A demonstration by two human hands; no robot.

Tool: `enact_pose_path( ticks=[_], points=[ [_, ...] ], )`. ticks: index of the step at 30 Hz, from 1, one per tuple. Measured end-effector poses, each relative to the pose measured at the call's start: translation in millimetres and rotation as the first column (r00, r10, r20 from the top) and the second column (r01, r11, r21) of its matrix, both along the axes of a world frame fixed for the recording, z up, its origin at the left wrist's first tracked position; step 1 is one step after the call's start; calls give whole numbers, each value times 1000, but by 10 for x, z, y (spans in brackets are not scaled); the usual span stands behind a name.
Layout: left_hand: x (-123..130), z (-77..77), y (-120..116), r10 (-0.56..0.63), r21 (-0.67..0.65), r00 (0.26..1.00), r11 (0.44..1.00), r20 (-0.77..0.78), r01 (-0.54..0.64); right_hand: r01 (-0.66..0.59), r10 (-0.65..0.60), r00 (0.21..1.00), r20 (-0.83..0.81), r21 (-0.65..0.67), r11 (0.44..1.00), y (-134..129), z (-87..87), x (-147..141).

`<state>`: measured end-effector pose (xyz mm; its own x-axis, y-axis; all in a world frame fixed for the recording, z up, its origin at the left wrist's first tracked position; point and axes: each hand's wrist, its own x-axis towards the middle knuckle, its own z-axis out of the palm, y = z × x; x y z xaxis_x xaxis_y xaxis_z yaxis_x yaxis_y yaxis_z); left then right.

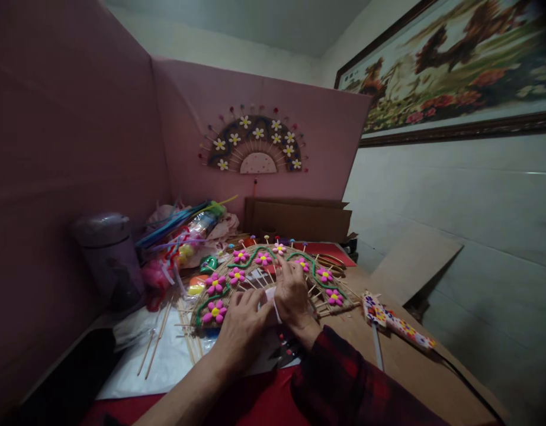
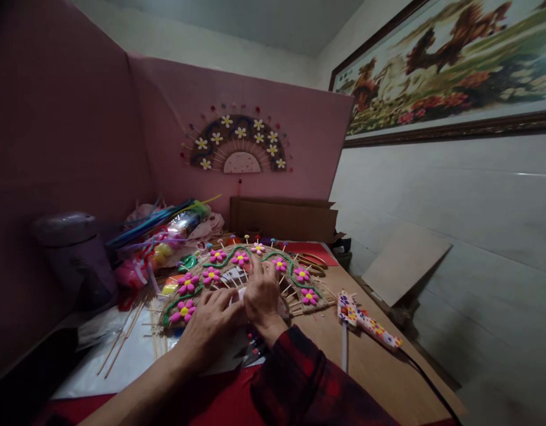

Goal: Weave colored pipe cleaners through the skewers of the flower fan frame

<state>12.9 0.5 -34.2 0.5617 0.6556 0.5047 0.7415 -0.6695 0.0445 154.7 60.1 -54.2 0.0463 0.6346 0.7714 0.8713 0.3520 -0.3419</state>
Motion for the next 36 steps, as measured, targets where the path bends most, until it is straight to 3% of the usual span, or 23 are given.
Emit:
enact_pose_path(
  ticks=[21, 36],
  points=[
    [2, 19, -2, 7, 7, 999, 1000, -32, -7, -15, 20, 995, 96, -53, 998, 16, -78, 7],
    [29, -51, 79, 50, 132, 999, 990, -2, -49, -45, 44, 998, -37, -36, 998, -160, 175, -94]
  ],
)
